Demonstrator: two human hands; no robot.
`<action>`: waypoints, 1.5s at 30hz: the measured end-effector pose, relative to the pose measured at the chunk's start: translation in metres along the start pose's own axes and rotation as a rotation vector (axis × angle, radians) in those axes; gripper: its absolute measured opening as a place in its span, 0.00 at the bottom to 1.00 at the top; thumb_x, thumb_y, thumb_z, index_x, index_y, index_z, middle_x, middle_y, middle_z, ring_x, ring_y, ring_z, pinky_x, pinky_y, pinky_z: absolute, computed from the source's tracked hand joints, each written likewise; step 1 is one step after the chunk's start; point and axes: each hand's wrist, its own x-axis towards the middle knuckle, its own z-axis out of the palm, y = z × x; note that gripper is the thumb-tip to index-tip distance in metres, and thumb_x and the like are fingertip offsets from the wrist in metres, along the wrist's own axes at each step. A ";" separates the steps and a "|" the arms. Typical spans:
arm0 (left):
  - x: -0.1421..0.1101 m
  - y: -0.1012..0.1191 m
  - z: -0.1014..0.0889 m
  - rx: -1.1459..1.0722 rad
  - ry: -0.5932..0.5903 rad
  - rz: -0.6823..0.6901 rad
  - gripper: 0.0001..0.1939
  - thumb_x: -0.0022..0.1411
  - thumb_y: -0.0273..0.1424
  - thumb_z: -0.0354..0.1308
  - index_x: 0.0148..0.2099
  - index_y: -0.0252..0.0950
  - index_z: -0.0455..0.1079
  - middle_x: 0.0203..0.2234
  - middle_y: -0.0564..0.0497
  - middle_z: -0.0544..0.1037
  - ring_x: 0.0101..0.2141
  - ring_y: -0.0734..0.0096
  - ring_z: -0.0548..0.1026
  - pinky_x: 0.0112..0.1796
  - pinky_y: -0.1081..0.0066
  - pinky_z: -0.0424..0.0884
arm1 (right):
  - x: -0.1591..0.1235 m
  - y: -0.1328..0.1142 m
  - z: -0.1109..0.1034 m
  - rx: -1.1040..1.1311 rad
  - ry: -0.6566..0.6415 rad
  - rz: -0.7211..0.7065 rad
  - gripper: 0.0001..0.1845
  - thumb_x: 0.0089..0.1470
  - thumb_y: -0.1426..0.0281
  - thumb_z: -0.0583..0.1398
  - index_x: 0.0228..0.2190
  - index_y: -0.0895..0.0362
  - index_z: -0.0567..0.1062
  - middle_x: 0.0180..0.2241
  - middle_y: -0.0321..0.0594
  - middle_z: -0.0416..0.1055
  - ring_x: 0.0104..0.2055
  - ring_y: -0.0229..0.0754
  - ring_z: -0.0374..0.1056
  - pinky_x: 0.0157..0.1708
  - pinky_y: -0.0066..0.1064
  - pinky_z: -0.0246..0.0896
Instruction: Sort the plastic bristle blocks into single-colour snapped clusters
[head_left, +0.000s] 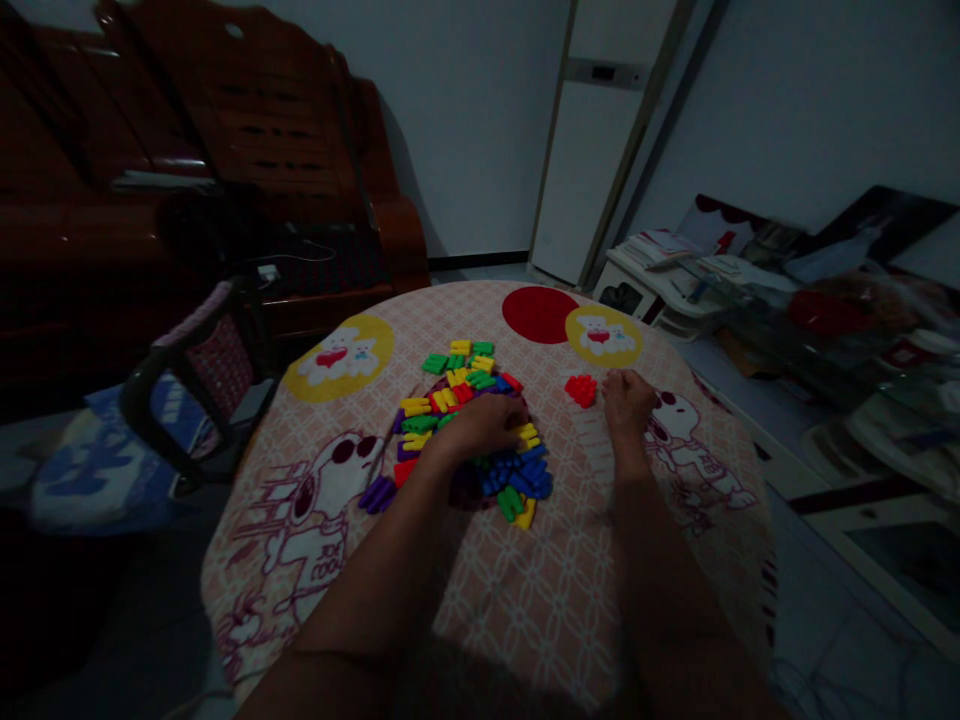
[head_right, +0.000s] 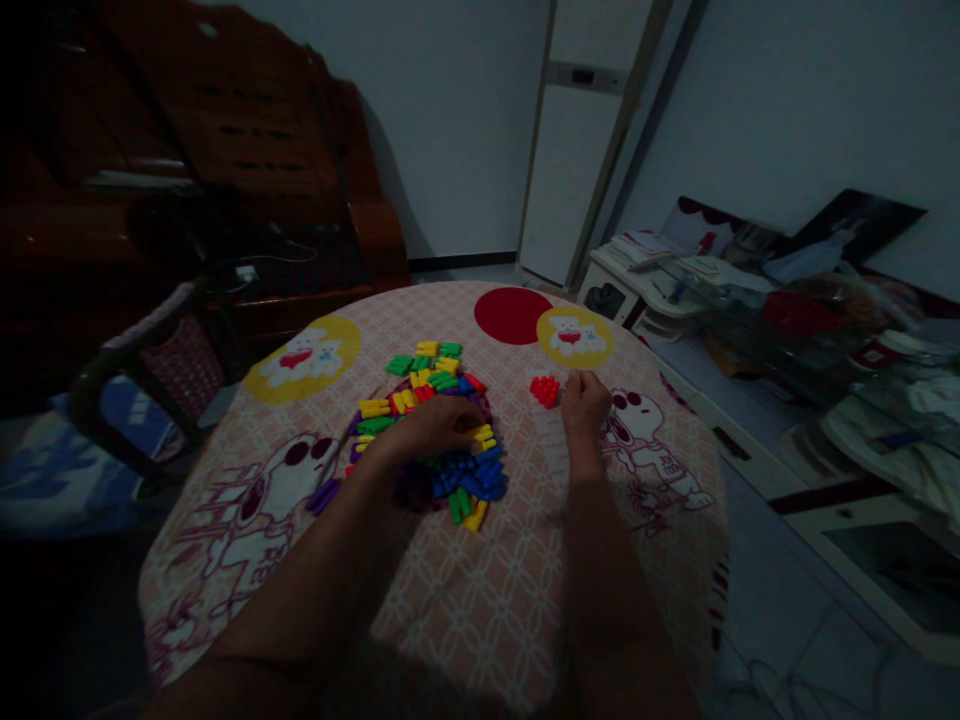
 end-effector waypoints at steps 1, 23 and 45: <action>-0.002 -0.005 -0.005 -0.008 0.003 0.007 0.10 0.45 0.27 0.68 0.34 0.40 0.79 0.26 0.52 0.78 0.27 0.66 0.74 0.30 0.71 0.65 | 0.000 0.000 0.000 0.004 -0.002 0.006 0.15 0.58 0.61 0.53 0.24 0.54 0.72 0.25 0.41 0.75 0.29 0.44 0.71 0.32 0.33 0.65; 0.006 0.000 0.001 -0.649 0.210 -0.080 0.21 0.54 0.41 0.66 0.45 0.32 0.75 0.31 0.49 0.80 0.30 0.68 0.76 0.31 0.72 0.69 | -0.012 -0.071 -0.015 0.506 -0.551 0.081 0.18 0.45 0.61 0.68 0.36 0.59 0.81 0.28 0.40 0.79 0.26 0.39 0.73 0.26 0.29 0.70; 0.004 -0.002 -0.002 -1.029 0.182 -0.208 0.21 0.54 0.41 0.69 0.45 0.32 0.75 0.33 0.48 0.82 0.26 0.76 0.74 0.31 0.73 0.71 | 0.001 -0.058 -0.031 0.368 -0.313 0.247 0.16 0.41 0.66 0.63 0.35 0.60 0.80 0.18 0.35 0.73 0.17 0.39 0.67 0.18 0.28 0.62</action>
